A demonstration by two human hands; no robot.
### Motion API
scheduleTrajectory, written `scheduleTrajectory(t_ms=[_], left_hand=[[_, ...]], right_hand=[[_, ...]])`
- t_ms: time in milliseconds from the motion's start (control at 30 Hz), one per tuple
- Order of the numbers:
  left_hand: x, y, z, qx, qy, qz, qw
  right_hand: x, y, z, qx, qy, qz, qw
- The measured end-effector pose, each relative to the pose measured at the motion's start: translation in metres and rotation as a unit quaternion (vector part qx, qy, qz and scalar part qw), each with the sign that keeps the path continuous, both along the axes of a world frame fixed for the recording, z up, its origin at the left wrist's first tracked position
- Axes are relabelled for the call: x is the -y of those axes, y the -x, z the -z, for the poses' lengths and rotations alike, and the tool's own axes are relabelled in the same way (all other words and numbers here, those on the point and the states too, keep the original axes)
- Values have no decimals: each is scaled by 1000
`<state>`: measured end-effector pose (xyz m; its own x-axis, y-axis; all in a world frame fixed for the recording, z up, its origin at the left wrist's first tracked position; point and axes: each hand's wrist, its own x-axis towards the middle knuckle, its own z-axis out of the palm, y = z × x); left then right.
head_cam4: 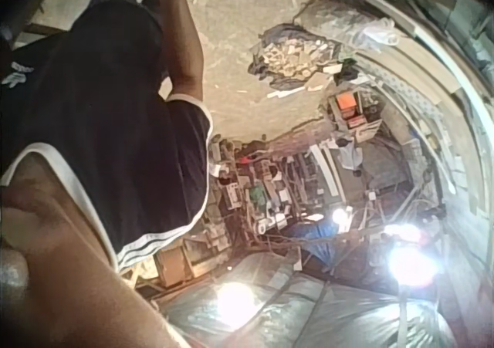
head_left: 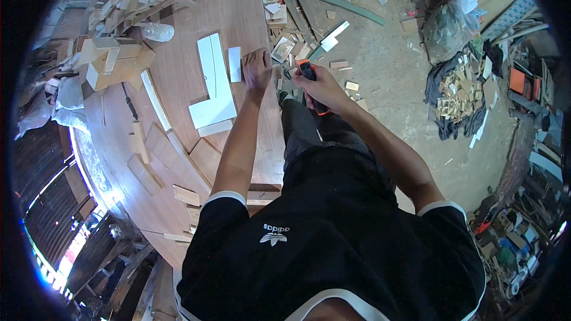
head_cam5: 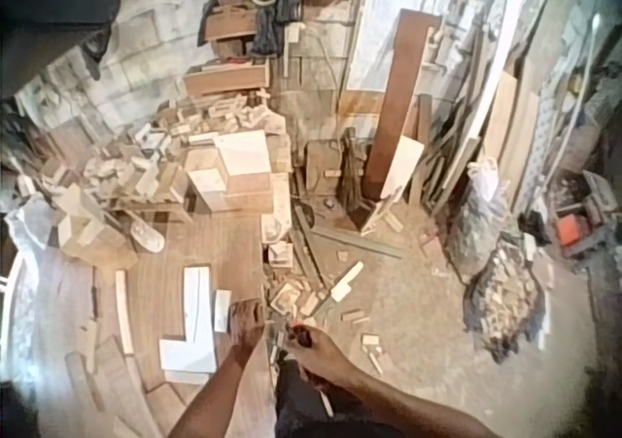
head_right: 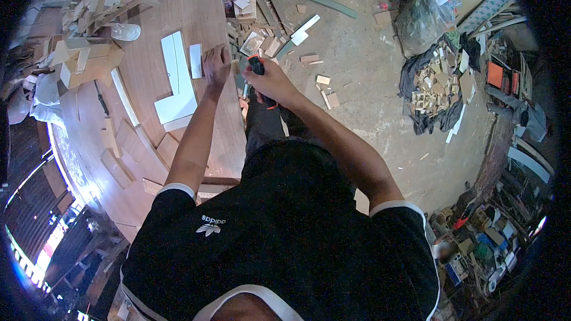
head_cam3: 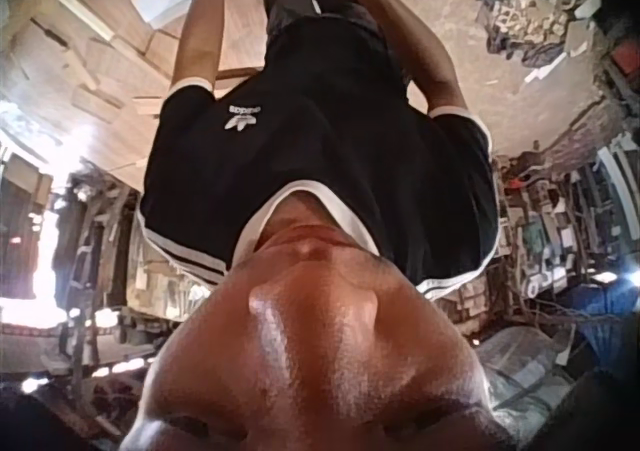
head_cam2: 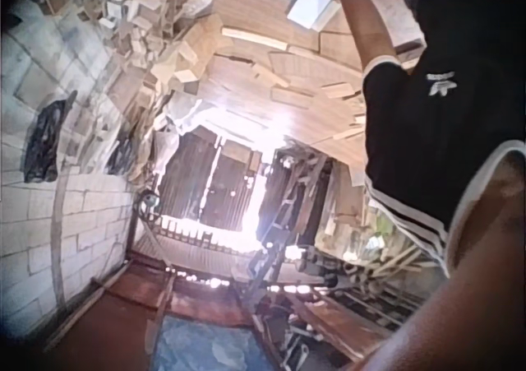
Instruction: Sawing a small wooden block and checking its fit into an L-shaped wooden frame.
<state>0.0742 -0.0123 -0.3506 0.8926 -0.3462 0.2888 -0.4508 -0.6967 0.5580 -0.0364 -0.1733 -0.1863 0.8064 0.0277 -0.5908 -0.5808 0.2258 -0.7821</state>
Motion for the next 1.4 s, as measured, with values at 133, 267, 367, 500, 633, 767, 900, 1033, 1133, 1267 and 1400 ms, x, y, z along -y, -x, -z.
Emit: scheduleTrajectory(t_ms=[133, 267, 367, 500, 633, 767, 900, 1033, 1133, 1267, 1400], left_hand=[[0, -7, 0, -9, 14, 24, 1000], [8, -14, 2, 11, 12, 45, 999], [11, -19, 6, -21, -27, 23, 999], [10, -14, 10, 9, -48, 1, 999], [7, -18, 13, 38, -39, -3, 999], [4, -22, 19, 19, -60, 29, 998], [11, -19, 23, -34, 12, 60, 998], [-12, -24, 59, -83, 0, 48, 995], [-5, -22, 67, -88, -6, 63, 994], [-25, -10, 66, -92, -17, 70, 993], [-26, -12, 61, -88, -24, 75, 993]], right_hand=[[-6, 3, -9, -53, 85, -7, 995], [-16, 17, 2, 59, 208, 31, 976], [-12, 12, -9, -18, 209, 39, 977], [-6, -11, -49, -99, 96, 29, 990], [-14, -39, -56, -42, 47, 64, 996], [-20, -68, -32, -30, 27, 69, 997], [-18, -88, -18, -10, 27, 84, 996], [-29, -97, -25, -31, 4, 110, 993], [-27, -101, -4, -10, 27, 121, 992], [-39, -114, 0, 2, 96, 101, 990], [-40, -119, -13, -17, 113, 102, 988]])
